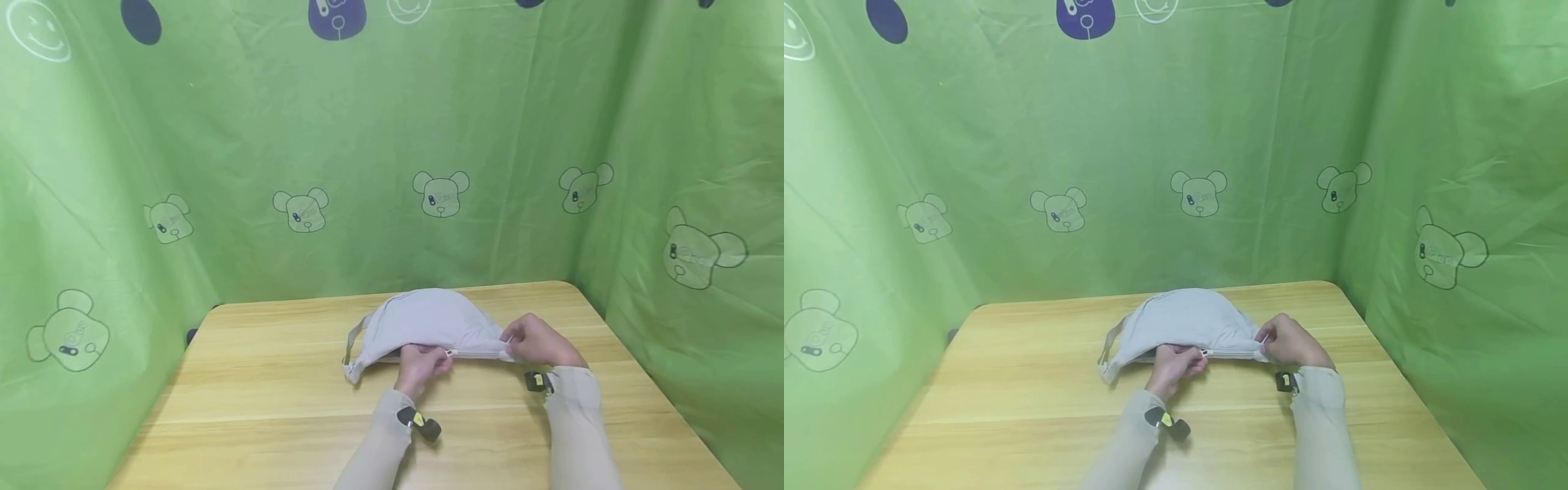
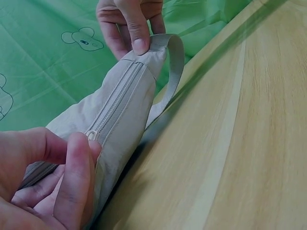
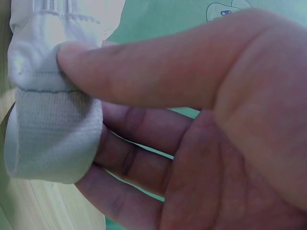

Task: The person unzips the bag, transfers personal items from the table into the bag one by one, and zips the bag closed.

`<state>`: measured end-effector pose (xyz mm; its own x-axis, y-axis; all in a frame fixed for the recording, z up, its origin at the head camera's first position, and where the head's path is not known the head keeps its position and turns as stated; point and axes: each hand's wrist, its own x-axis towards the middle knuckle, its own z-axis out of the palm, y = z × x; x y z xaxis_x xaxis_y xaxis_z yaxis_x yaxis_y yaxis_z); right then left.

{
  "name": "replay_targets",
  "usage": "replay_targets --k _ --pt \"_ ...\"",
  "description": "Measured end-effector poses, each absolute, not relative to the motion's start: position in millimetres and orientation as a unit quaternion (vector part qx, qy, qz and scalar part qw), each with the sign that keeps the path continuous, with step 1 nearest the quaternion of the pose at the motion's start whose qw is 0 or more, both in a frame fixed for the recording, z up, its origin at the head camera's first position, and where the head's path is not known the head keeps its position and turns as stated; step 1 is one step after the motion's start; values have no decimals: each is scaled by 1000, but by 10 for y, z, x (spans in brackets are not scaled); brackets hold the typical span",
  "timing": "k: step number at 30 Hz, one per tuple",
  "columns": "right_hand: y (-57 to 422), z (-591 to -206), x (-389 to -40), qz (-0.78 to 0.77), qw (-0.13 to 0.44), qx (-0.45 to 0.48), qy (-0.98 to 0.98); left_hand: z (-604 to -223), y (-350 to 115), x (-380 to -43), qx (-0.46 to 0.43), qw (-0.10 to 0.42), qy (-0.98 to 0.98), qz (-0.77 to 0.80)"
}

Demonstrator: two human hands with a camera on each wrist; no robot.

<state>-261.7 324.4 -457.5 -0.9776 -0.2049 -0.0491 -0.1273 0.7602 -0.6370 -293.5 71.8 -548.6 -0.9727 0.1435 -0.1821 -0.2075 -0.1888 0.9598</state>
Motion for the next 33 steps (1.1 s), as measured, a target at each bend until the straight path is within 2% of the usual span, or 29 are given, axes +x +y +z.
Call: replay_targets --k 33 --pt "3254 -4592 -2617 -350 61 -90 930 -5470 676 -2935 -20 118 624 772"
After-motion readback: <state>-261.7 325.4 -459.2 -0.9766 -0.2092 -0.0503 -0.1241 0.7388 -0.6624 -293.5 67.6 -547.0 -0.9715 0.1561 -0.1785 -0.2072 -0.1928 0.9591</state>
